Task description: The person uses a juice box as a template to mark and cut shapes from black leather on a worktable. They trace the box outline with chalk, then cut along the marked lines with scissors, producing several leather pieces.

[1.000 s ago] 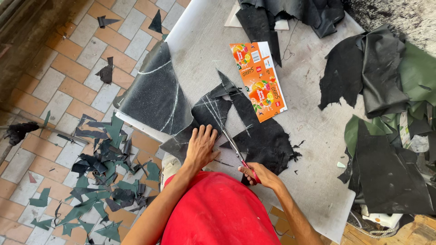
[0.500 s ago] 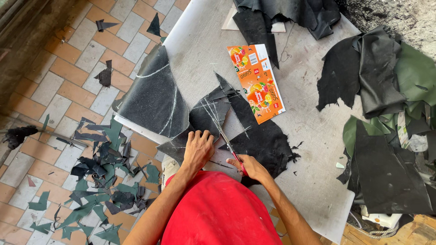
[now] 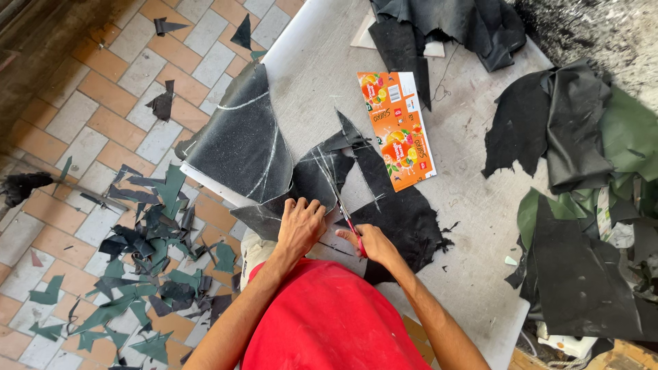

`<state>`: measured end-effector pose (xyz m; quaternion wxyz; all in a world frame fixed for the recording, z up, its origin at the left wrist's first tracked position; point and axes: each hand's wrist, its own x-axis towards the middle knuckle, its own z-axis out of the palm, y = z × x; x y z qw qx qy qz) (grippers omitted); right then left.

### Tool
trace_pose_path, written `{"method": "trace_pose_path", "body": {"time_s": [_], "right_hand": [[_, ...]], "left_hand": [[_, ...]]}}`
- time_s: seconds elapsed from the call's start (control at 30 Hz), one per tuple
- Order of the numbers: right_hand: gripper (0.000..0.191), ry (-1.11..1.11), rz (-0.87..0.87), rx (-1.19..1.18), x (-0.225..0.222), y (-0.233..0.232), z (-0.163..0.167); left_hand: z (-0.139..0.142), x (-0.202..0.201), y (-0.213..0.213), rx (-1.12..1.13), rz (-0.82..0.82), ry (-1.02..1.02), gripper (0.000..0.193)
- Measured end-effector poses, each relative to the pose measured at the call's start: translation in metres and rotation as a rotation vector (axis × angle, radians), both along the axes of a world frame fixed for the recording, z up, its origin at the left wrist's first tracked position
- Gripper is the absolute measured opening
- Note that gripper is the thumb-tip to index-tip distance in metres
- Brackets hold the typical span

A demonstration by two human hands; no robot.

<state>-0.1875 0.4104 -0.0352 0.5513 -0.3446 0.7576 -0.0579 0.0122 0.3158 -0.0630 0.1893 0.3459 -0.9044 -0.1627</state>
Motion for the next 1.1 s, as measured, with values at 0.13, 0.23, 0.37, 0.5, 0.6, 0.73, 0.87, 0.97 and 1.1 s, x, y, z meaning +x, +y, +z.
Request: {"method": "trace_pose_path", "body": {"time_s": [0.13,0.23,0.37,0.5,0.6,0.73,0.87,0.97,1.1], "right_hand": [[0.058,-0.090,-0.045,0.024,-0.010,-0.009,0.002],[0.061,-0.144,-0.010,-0.015,-0.013,-0.028,-0.005],[0.069,0.099,0.140,-0.028,-0.007,-0.039,-0.006],[0.066,0.089,0.114,-0.041,-0.003,-0.042,0.001],[0.067,-0.053,0.028,-0.030,-0.005,-0.057,-0.004],[0.067,-0.002,0.064,-0.115,0.001,-0.068,-0.012],[0.059,-0.150,-0.066,-0.136,-0.003,-0.050,-0.007],[0.052,-0.282,-0.279,-0.154,-0.012,-0.017,0.004],[0.050,-0.193,-0.399,-0.172,-0.019,0.041,0.012]], "left_hand": [[0.004,0.001,-0.001,0.022,0.004,0.002,0.017],[0.008,0.002,0.000,0.044,0.004,-0.012,0.013],[0.011,0.003,0.000,0.023,-0.012,0.051,0.019],[0.010,0.004,-0.001,0.027,-0.007,0.023,0.019],[0.010,0.003,0.000,0.016,0.005,-0.001,0.015],[0.016,0.005,0.001,0.005,-0.024,-0.025,0.015],[0.030,0.007,-0.006,0.168,-0.014,-0.038,0.027],[0.041,0.000,-0.021,-0.221,0.169,-0.148,0.049],[0.056,-0.009,-0.037,0.124,0.317,-0.478,0.092]]}}
